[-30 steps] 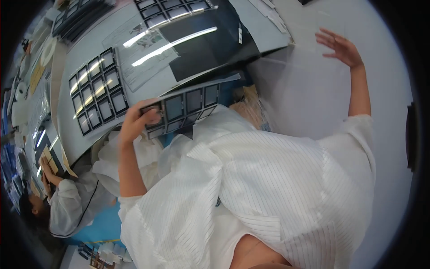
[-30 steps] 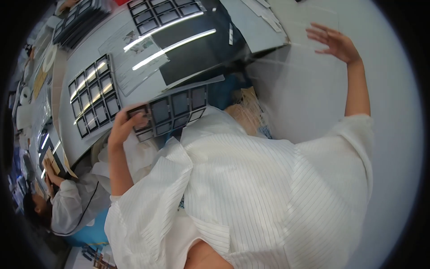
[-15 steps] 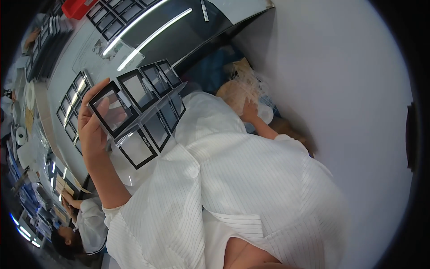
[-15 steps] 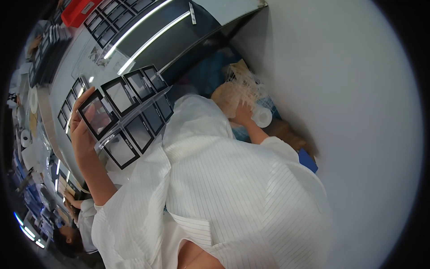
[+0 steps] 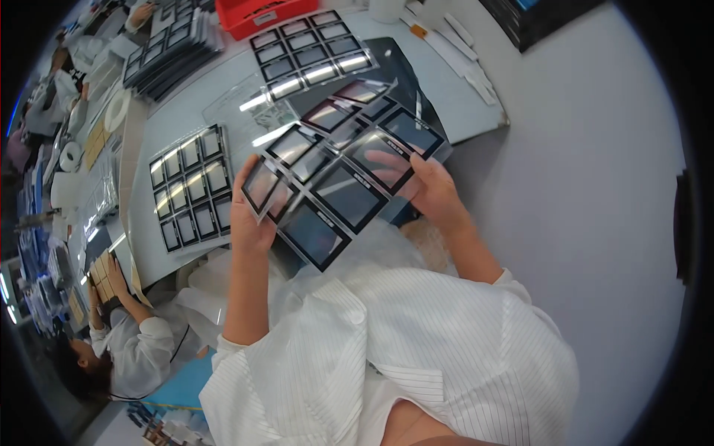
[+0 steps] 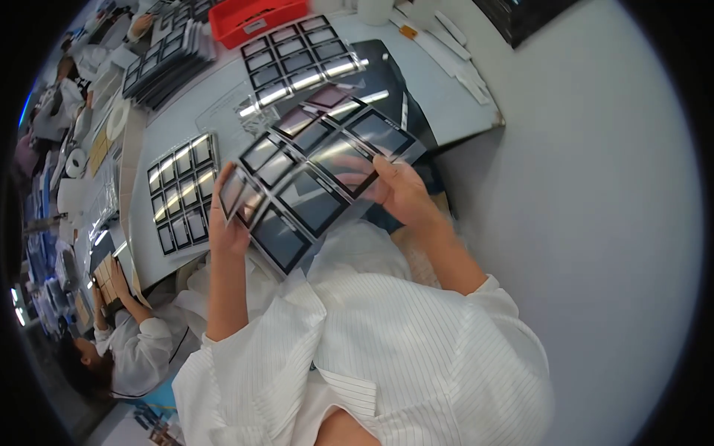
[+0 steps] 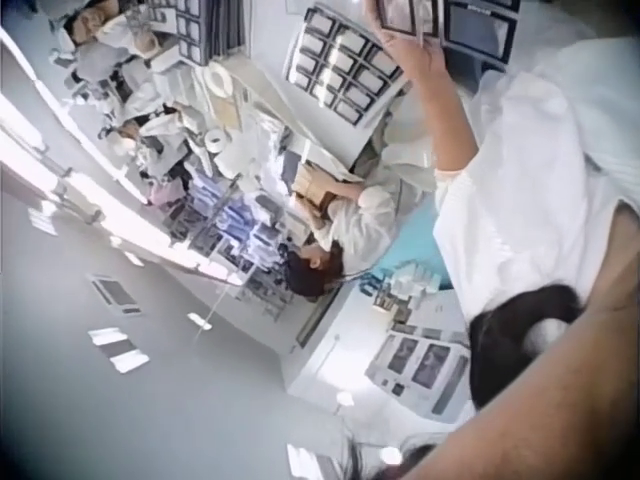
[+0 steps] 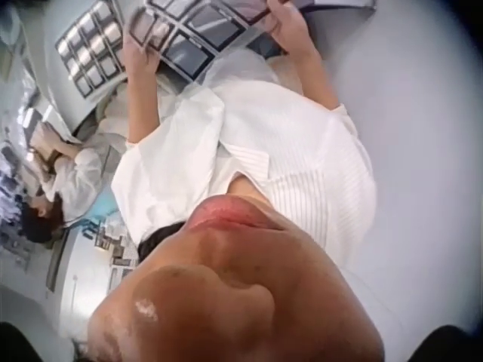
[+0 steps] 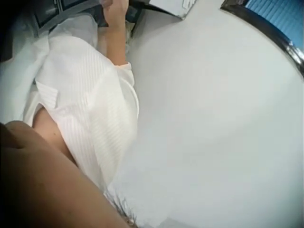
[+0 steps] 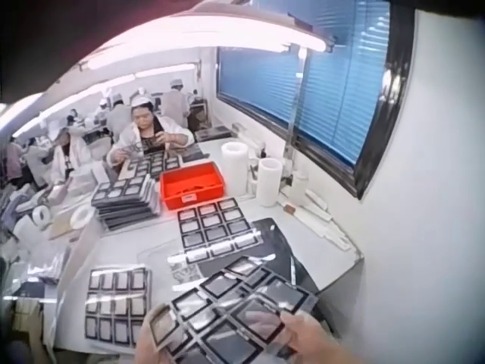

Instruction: Inspecting and handling plastic grids at an assembly workstation.

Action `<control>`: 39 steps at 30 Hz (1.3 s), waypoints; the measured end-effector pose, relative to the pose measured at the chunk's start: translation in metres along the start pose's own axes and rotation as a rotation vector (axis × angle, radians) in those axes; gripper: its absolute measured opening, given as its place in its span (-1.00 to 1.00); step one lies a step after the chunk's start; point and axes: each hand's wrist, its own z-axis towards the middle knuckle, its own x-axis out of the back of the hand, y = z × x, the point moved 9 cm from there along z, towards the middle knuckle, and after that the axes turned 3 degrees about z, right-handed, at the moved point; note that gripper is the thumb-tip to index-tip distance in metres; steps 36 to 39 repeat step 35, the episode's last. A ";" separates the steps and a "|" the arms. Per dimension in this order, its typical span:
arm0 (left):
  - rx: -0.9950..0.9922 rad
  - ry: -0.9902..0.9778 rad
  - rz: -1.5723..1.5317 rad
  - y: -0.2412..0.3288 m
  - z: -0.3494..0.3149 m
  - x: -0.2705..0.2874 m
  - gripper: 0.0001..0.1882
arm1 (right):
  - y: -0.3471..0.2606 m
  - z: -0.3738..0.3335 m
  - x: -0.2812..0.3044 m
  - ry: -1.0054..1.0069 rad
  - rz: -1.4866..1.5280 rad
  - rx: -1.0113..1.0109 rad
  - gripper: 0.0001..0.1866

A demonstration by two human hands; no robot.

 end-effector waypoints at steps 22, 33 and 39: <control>-0.112 0.322 0.374 -0.042 0.254 0.047 -0.86 | -0.132 0.432 0.164 0.143 -1.076 0.076 -0.80; 0.032 0.417 0.539 -0.056 0.278 0.070 -0.80 | -0.096 0.489 0.215 0.116 -1.305 0.112 -0.72; 0.039 0.427 0.572 -0.055 0.278 0.070 -0.80 | -0.091 0.493 0.226 0.131 -1.279 0.071 -0.73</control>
